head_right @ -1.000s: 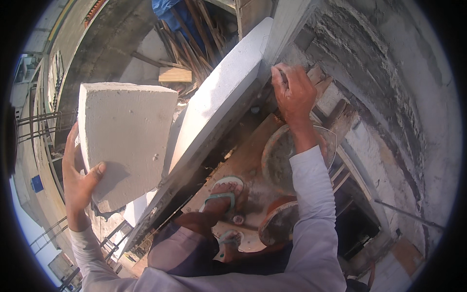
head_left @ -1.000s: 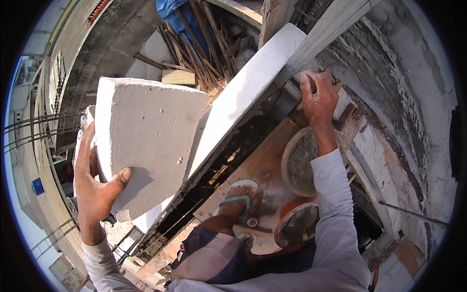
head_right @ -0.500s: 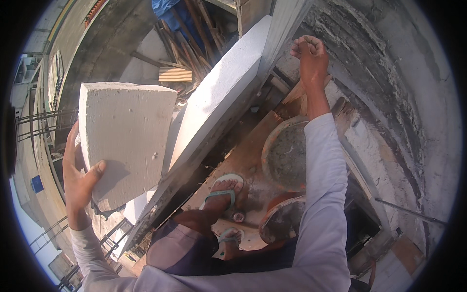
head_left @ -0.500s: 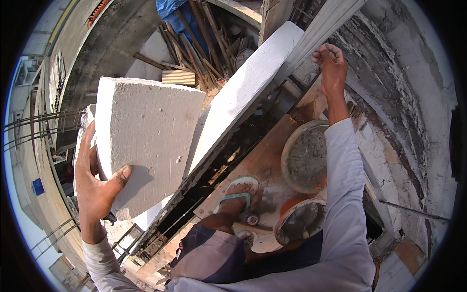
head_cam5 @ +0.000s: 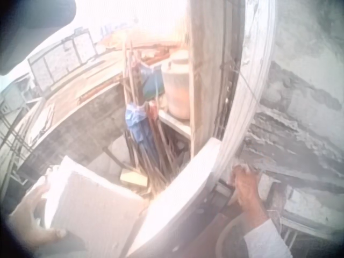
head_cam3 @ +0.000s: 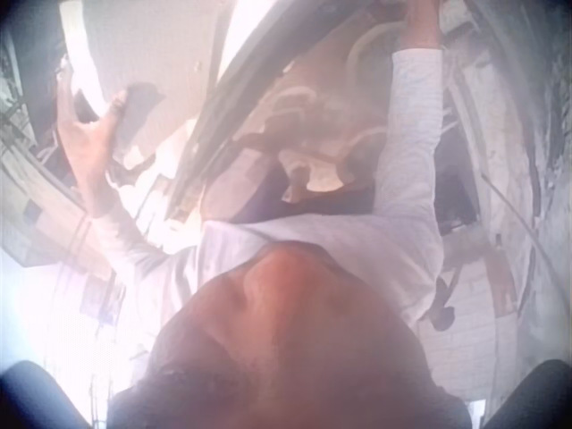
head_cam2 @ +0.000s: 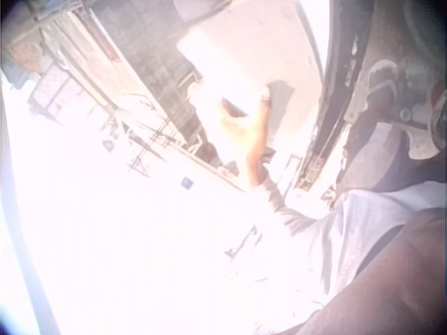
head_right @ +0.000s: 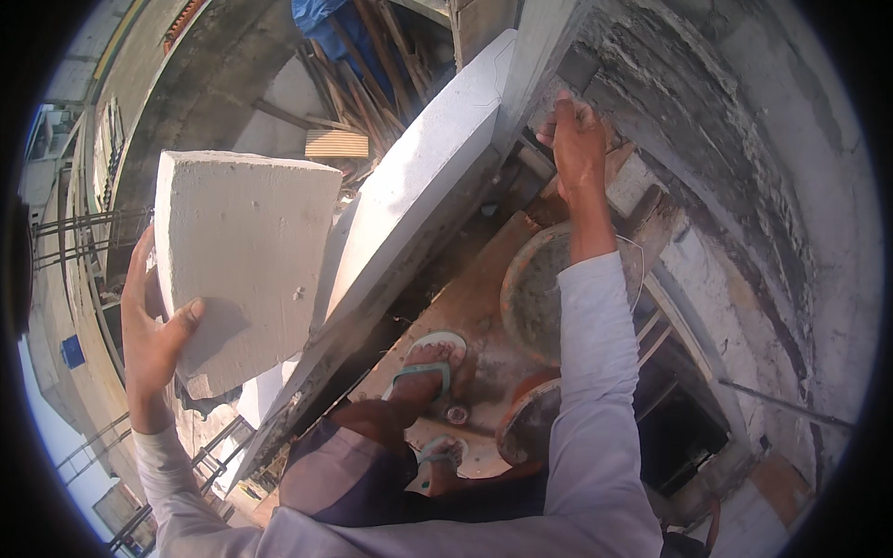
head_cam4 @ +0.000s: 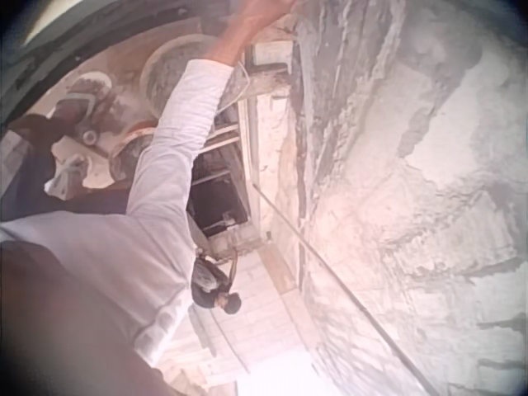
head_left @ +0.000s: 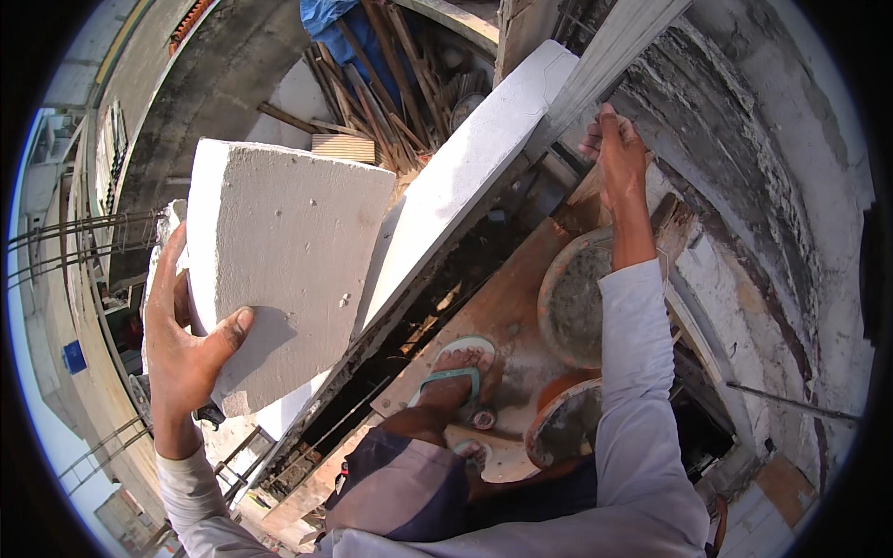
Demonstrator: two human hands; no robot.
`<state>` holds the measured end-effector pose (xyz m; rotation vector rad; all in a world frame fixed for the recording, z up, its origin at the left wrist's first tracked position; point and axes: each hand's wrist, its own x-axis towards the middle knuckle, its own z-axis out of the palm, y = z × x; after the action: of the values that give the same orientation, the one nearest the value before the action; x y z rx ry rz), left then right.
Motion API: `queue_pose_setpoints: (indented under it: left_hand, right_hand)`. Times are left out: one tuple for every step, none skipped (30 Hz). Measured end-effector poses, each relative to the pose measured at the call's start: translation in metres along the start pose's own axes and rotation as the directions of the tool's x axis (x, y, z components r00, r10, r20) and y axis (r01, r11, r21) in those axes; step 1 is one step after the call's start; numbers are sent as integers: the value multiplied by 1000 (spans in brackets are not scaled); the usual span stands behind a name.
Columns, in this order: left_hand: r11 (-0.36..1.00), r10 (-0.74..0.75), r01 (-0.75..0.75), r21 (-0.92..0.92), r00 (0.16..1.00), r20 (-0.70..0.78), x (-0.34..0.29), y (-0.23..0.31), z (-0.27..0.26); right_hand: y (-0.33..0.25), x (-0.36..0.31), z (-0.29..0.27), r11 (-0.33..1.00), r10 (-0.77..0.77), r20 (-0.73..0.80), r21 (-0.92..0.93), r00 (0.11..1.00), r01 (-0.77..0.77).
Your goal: The person applies cement to a white block using a trowel, positions it on a wall, and uses a string line to align it. They handle buckets of cement, a trowel, and a string line while working on a construction site.
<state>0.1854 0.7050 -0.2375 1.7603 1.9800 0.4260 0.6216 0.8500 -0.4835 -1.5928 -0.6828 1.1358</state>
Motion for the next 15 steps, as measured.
queue_pose_setpoints:
  left_hand:
    - [1000, -13, 13, 16, 1000, 2, 2, 1, 0]
    - [999, -19, 19, 30, 1000, 8, 6, 4, 1]
    - [999, 13, -13, 31, 1000, 4, 9, 5, 3]
    - [998, 45, -45, 33, 999, 1, 13, 6, 5]
    - [997, 71, -71, 37, 997, -6, 16, 7, 6]
    - [997, 80, -80, 22, 997, 4, 20, 10, 6]
    - [996, 89, -89, 7, 996, 14, 23, 15, 7]
    - [995, 96, -96, -10, 995, 22, 27, 18, 8]
    - [993, 110, -110, -33, 994, 18, 30, 21, 10]
    - [991, 124, -123, -56, 992, 13, 33, 24, 13]
    - [988, 140, -139, -73, 990, 5, 38, 30, 13]
    - [989, 144, -143, -37, 989, 20, 42, 34, 13]
    - [989, 146, -146, 0, 989, 35, 48, 39, 12]
    - [988, 151, -152, 28, 987, 56, 54, 41, 15]
    - [984, 172, -170, -57, 985, 20, 55, 45, 18]
  right_hand:
    - [-3, -18, 7, 994, 106, 42, 37, 994, -107]
    - [3, -21, 8, 976, 115, 100, 176, 988, -131]
    - [18, -21, 9, 937, 114, 161, 311, 980, -160]
    - [31, -21, 7, 878, 103, 222, 438, 970, -193]
    - [30, -17, 10, 850, 98, 204, 492, 974, -189]
    - [28, -14, 9, 833, 129, 195, 511, 972, -212]
    - [26, -11, 7, 814, 159, 186, 531, 970, -236]
    - [21, -11, 8, 796, 189, 180, 547, 965, -258]
    - [18, -7, 6, 826, 202, 149, 506, 968, -250]
    - [15, -2, 1, 852, 214, 118, 462, 970, -244]
    - [9, 5, -3, 875, 221, 89, 423, 971, -237]
    - [3, 16, -11, 926, 149, 95, 335, 984, -173]
    - [-6, 29, -18, 964, 79, 107, 245, 991, -103]
    - [-14, 39, -25, 989, 11, 118, 147, 993, -28]
    - [-32, 42, -18, 998, -68, 178, 29, 982, 64]
